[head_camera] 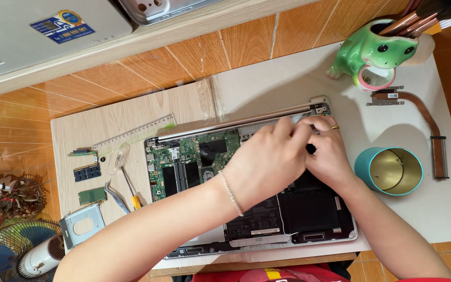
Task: The recorder is disassembling and repairing internal components of a laptop, specifically focusing on the motherboard area.
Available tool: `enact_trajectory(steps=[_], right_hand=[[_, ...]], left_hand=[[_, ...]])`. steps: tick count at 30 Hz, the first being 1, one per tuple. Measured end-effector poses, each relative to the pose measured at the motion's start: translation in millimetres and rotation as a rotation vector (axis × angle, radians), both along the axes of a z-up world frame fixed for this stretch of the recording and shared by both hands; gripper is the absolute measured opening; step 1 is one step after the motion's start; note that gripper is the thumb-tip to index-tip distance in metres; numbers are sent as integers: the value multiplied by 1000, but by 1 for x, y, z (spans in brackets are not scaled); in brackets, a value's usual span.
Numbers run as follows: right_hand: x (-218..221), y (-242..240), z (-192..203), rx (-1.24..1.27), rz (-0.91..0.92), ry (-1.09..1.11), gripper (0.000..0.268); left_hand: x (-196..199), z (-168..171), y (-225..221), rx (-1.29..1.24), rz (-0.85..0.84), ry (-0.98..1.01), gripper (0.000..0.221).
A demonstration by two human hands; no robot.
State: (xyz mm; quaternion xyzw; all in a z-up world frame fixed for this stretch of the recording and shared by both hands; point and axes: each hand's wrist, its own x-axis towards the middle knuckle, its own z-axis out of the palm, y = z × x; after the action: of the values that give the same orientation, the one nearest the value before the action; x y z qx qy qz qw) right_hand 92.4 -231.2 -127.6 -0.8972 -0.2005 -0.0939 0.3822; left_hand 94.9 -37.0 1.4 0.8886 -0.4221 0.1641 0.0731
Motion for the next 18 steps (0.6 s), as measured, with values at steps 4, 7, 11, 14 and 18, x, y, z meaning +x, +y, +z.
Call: enact_trajectory(steps=[4,7,11,14,18], right_hand=[[1,-1,0,19,20,6,25],[2,-1,-4,12,23,14,22],[0,-2,-3,-2,16,12,21],[0,0,0,-5,14,8,23],[1,1,-1,-10,7,6,21]], left_hand=[[6,-1,-10,391,87,328,9],[4,4,-9,-128,81,101,11],[4,-4,-9,-55,111,126,8],[6,-7,-7,225,236,225,11],[9,0,-2,-27,172,35,13]])
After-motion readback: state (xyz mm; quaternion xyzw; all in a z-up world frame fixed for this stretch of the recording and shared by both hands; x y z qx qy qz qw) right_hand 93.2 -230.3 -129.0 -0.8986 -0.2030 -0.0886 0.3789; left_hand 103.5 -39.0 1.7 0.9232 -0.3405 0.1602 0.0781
